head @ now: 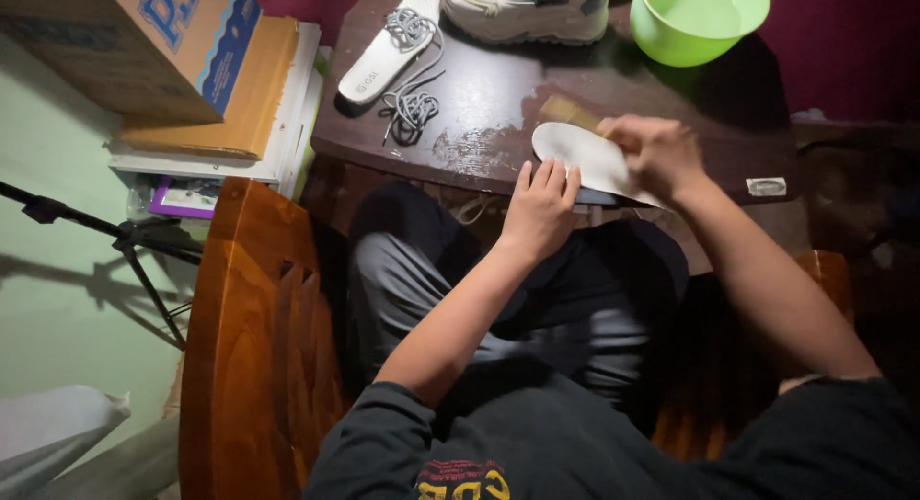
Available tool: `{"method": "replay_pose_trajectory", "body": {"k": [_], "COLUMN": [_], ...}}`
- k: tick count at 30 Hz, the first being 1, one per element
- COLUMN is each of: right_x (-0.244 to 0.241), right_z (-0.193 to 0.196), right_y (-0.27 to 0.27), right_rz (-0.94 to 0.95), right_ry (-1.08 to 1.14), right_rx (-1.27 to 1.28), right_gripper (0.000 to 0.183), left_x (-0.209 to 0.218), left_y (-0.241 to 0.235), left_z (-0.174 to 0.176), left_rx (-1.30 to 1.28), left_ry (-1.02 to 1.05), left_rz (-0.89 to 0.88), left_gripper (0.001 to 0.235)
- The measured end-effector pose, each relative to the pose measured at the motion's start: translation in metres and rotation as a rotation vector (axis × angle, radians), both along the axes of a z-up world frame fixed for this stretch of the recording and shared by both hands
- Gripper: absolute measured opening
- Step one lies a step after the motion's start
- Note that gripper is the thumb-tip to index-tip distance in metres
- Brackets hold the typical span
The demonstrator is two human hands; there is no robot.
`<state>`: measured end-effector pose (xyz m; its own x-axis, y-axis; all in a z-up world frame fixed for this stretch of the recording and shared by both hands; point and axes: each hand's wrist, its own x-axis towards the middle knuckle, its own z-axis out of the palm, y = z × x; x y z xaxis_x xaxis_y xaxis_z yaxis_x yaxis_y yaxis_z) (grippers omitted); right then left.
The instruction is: The person scrubs a white shoe insole with a toothbrush on a wooden table. They flip the insole over to clean both sides, dipping the brush into a green bowl of water periodically to continue scrubbing the surface.
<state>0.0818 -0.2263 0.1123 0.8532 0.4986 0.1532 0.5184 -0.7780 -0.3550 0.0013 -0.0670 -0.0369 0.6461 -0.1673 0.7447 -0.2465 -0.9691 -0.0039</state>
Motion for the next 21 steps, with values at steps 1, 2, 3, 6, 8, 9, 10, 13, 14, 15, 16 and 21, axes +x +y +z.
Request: {"method": "replay_pose_trajectory", "body": {"k": [1, 2, 3, 6, 8, 9, 10, 13, 14, 15, 16, 21], "right_x": [0.002, -0.001, -0.003, 0.008, -0.001, -0.005, -0.003, -0.001, 0.003, 0.007, 0.014, 0.003], "right_z": [-0.007, -0.018, -0.028, -0.025, -0.028, -0.030, -0.025, -0.024, -0.028, -0.032, -0.042, -0.025], "right_y": [-0.001, -0.003, -0.006, -0.019, -0.014, -0.011, -0.010, -0.012, -0.012, -0.011, -0.014, -0.025], "right_rz": [0.003, 0.019, 0.036, -0.011, 0.016, 0.045, 0.043, -0.026, 0.005, 0.037, 0.042, -0.018], "right_ry": [-0.003, -0.016, -0.029, -0.169, -0.075, 0.018, 0.021, -0.134, -0.104, -0.074, -0.079, -0.171], "right_rx": [-0.002, -0.095, -0.189, -0.277, -0.228, -0.178, -0.181, -0.335, -0.238, -0.142, -0.142, -0.303], "right_gripper": [0.023, 0.022, 0.021, 0.013, 0.011, 0.010, 0.010, 0.014, 0.017, 0.021, 0.021, 0.024], "left_x": [0.002, -0.001, -0.004, -0.008, -0.007, -0.006, -0.007, -0.016, -0.019, -0.022, -0.022, -0.023], "left_y": [0.002, 0.001, 0.001, -0.001, -0.001, 0.000, 0.001, -0.002, -0.001, 0.001, 0.004, 0.003], "left_z": [0.004, 0.006, 0.008, 0.012, 0.008, 0.007, 0.008, 0.016, 0.023, 0.031, 0.036, 0.034], "left_rx": [-0.002, 0.003, 0.008, -0.014, -0.010, -0.004, -0.008, -0.022, -0.010, 0.002, 0.002, -0.027], "left_ry": [-0.003, -0.015, -0.027, -0.022, -0.025, -0.029, -0.026, -0.035, -0.060, -0.086, -0.090, -0.114], "left_rz": [0.003, 0.015, 0.026, 0.019, 0.030, 0.042, 0.040, 0.030, 0.036, 0.042, 0.047, 0.003], "left_gripper": [0.069, 0.063, 0.058, 0.058, 0.057, 0.057, 0.057, 0.054, 0.051, 0.048, 0.048, 0.042]}}
